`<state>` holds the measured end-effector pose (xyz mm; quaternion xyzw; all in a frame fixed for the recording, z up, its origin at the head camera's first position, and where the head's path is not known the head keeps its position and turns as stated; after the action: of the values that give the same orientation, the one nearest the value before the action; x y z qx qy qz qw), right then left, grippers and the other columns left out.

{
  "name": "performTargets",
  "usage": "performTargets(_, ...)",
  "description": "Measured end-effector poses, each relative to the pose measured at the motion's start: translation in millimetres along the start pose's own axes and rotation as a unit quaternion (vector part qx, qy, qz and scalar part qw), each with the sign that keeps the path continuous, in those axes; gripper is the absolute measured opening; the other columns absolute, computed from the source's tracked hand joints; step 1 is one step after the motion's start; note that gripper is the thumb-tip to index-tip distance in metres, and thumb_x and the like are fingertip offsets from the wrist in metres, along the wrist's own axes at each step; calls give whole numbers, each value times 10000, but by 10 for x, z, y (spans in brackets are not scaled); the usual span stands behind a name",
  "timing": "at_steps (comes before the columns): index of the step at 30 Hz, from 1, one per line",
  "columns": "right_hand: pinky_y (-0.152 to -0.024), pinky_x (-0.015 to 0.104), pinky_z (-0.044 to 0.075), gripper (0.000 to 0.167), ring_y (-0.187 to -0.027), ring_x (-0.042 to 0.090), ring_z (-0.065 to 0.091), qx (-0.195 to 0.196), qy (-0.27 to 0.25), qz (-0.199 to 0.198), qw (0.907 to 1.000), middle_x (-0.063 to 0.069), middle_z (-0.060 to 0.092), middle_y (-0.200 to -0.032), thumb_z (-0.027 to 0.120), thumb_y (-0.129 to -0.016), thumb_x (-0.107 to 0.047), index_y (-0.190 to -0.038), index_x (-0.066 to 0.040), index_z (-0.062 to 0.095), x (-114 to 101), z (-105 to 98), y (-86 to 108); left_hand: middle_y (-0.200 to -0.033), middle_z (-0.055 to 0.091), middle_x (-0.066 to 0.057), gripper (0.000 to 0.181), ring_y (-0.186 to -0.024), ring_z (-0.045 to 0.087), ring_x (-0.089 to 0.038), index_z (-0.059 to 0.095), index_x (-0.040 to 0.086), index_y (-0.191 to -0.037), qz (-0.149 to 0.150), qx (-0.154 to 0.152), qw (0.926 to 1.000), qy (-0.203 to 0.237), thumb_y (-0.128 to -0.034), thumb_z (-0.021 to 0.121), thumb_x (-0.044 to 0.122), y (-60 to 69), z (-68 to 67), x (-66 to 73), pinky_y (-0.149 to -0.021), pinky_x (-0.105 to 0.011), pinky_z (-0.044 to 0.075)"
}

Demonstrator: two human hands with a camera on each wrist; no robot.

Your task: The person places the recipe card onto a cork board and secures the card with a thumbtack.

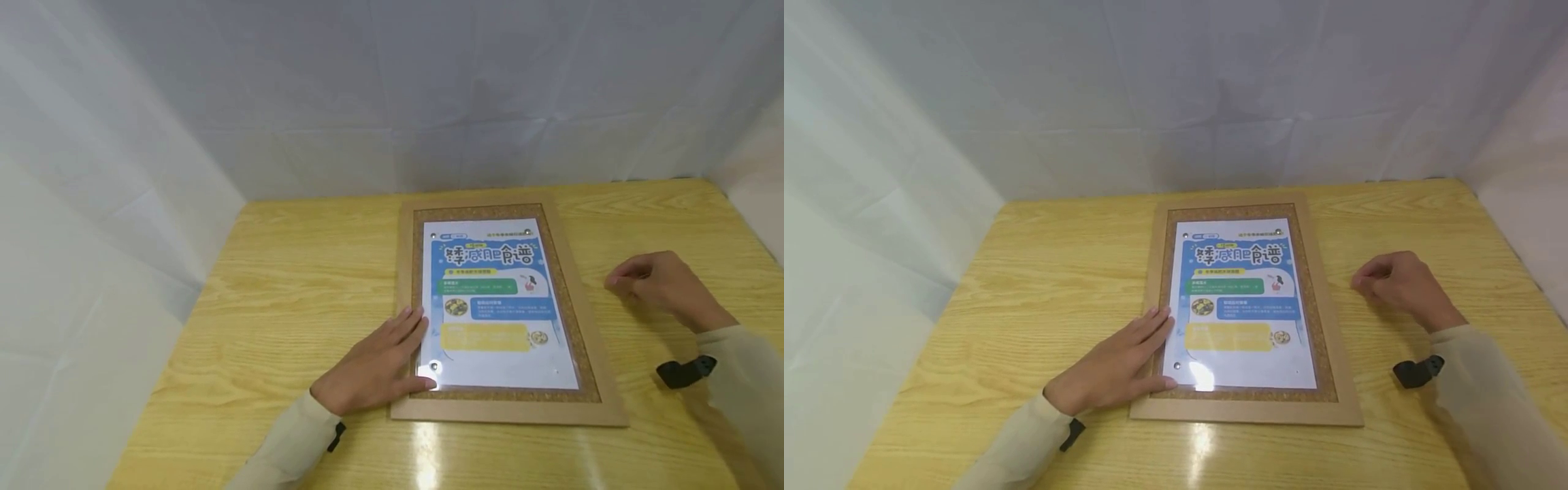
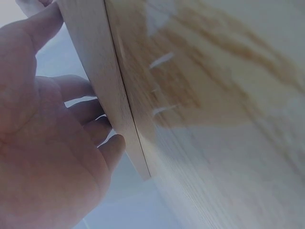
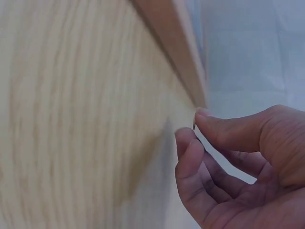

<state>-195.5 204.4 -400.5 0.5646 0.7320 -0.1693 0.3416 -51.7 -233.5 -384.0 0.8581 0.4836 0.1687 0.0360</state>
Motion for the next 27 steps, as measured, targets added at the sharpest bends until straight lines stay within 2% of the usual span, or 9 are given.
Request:
performTargets(10,-613,310,562,274,-763,196,649,-186,-219,-98,9995,117,709,-965,605,-1030,-154,-1185,61,677,-289,74,147,-1681,87,-142,925,-1551,45,-285,191,1,-1596,88,90,9999,-11,-985,523,609,8,-11,6,-1261,-402,87)
performTargets(16,-580,297,545,223,-725,188,632,-206,-138,-319,9992,81,712,-901,651,-1006,-151,-1116,32,716,-439,162,237,-1683,75,-135,927,-1552,34,-276,185,1,-1597,83,72,9999,-24,-986,514,615,11,-14,9,-1261,-396,76)
performTargets(23,-566,265,534,178,-762,165,624,-329,-112,-298,9990,64,721,-928,714,-941,-98,-1072,20,737,-569,281,337,-1683,76,-134,926,-1552,38,-273,186,3,-1597,93,104,9999,-20,-986,517,614,9,-10,5,-1261,-392,77)
performTargets(27,-558,262,515,181,-764,179,602,-364,-121,-269,9989,66,704,-917,703,-941,-104,-1071,18,735,-614,325,391,-1682,77,-137,924,-1552,36,-269,182,0,-1597,99,110,9999,19,-988,520,608,9,-14,7,-1261,-393,77)
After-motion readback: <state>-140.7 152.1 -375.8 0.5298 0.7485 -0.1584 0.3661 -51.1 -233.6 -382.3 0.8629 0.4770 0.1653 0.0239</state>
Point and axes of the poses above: each hand's wrist, its own y-axis away from the middle knuckle, its own z-axis out of the palm, x = y × z, the point moved 1 cm from there along -y, towards the middle knuckle
